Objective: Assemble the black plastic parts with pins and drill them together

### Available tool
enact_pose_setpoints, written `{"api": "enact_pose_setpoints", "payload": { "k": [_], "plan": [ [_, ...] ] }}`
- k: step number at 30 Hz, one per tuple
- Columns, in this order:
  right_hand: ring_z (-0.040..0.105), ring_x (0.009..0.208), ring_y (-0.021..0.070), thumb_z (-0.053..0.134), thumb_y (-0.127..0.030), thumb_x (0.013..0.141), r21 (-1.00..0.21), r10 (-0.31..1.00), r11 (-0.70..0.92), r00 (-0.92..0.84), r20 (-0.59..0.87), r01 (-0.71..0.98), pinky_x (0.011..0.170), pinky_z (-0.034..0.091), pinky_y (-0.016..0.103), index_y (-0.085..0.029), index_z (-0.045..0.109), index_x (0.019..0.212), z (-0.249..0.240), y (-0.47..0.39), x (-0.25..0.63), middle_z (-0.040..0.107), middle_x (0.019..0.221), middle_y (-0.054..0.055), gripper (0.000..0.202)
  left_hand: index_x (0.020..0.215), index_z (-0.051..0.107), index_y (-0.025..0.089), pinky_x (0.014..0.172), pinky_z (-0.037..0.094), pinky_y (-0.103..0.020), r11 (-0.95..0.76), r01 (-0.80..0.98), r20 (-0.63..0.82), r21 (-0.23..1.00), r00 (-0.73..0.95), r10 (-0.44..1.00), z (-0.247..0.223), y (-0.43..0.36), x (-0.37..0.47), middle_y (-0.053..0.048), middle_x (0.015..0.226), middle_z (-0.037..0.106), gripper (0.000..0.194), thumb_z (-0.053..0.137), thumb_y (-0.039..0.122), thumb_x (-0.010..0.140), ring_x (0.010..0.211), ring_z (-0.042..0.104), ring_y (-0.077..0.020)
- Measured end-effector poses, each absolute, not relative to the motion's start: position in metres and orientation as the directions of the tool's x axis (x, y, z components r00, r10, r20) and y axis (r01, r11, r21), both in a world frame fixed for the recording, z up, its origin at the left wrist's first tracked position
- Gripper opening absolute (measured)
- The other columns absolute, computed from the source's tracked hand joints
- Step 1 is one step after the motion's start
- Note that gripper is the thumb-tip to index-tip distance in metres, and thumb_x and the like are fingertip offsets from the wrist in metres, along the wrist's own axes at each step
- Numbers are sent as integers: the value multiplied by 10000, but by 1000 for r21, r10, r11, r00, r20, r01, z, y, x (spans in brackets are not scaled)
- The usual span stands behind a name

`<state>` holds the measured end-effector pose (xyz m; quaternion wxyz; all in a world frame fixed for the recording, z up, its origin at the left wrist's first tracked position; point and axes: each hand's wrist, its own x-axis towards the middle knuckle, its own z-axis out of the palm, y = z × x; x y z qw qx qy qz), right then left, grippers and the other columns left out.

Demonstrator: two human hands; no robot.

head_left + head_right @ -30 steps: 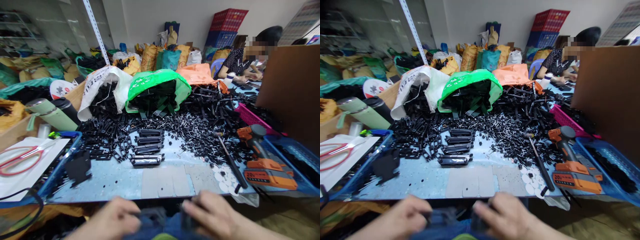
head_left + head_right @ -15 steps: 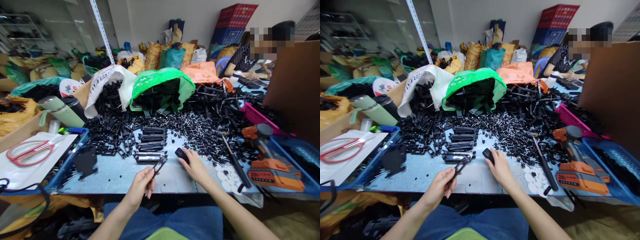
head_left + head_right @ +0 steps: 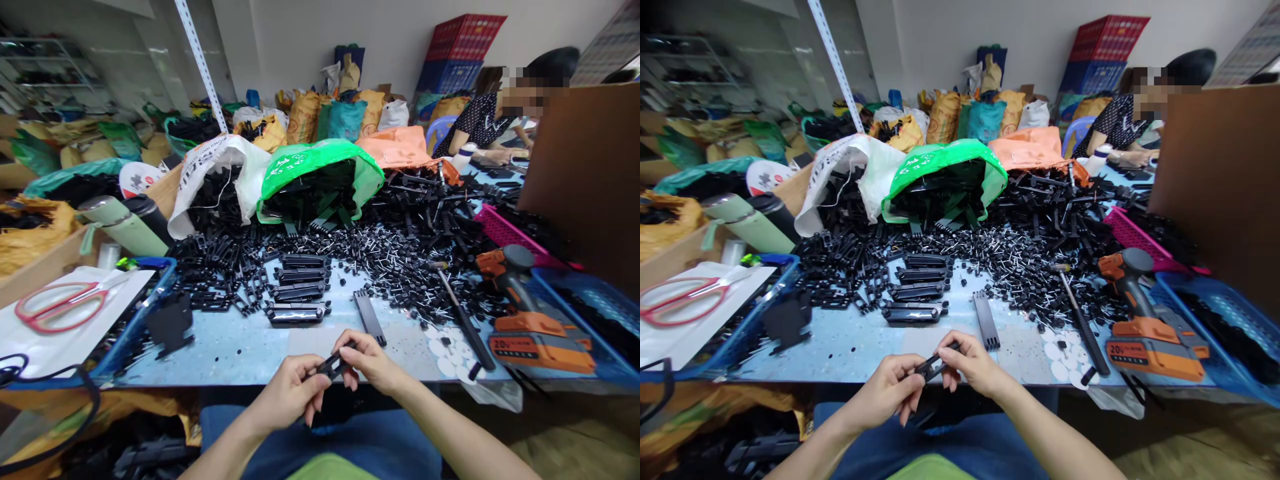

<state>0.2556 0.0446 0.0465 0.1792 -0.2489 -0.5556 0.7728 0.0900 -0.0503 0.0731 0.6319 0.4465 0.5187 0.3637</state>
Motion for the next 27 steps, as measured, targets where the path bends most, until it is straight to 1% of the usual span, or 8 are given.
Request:
{"api": "enact_pose_setpoints", "payload": {
  "k": [6,9,13,16,19,22,25,27],
  "plan": [
    [575,612,138,452,-474,868,-950,680,130,-723,-124,285,596,459,261,-172,523,985,45,37,256,601,685,10,331,866,557,127,354,301,-170,360,174,-376,917,70,924,43,-49,86,32,519,520,357,438,463,845,347,477,-84],
    [554,930,226,397,-478,888,-699,794,456,-607,39,551,806,429,371,-178,497,1162,35,56,260,595,1015,104,418,851,596,134,488,401,-232,289,480,-300,828,-56,952,32,-48,76,-20,618,572,391,367,450,877,507,563,-142],
    [473,1037,299,419,-496,864,-332,916,400,-357,184,854,849,384,424,-130,436,1260,18,92,267,527,1090,173,539,960,635,148,778,410,-360,199,873,-22,445,-211,977,26,-46,69,-102,857,591,348,406,396,873,889,546,-255],
    [486,1003,300,480,-446,844,-257,924,383,-369,102,887,831,386,407,-137,422,1285,8,110,271,548,1029,163,541,1179,525,138,825,394,-397,174,938,93,301,-210,973,21,-39,73,-132,1023,562,393,466,352,854,988,490,-277],
    [495,1012,263,428,-368,875,-413,900,424,-426,92,806,847,388,382,-180,401,1310,9,113,275,542,1068,136,474,1221,489,140,819,404,-417,89,945,127,314,-135,983,13,-26,79,-131,1053,557,388,467,272,856,988,491,-280],
    [540,926,204,391,-410,884,-710,859,408,-505,86,574,810,428,352,-229,378,1322,18,100,277,517,1136,97,475,1217,497,142,838,420,-405,42,874,141,483,-125,982,10,-18,84,-129,1056,559,359,409,221,879,978,511,-255],
    [555,663,145,392,-484,875,-925,793,139,-599,-110,354,626,466,301,-247,349,1343,25,78,271,578,919,47,526,1271,461,187,877,424,-351,-29,697,157,716,-121,980,19,-19,90,-101,1098,533,384,352,241,906,1005,517,-211],
    [548,583,137,398,-507,871,-968,699,-108,-674,-237,229,557,461,275,-243,283,1380,27,63,263,584,739,11,585,1287,454,209,861,435,-326,-28,578,131,816,-138,982,27,-23,93,-87,1070,529,396,323,264,918,970,536,-191]
  ]
}}
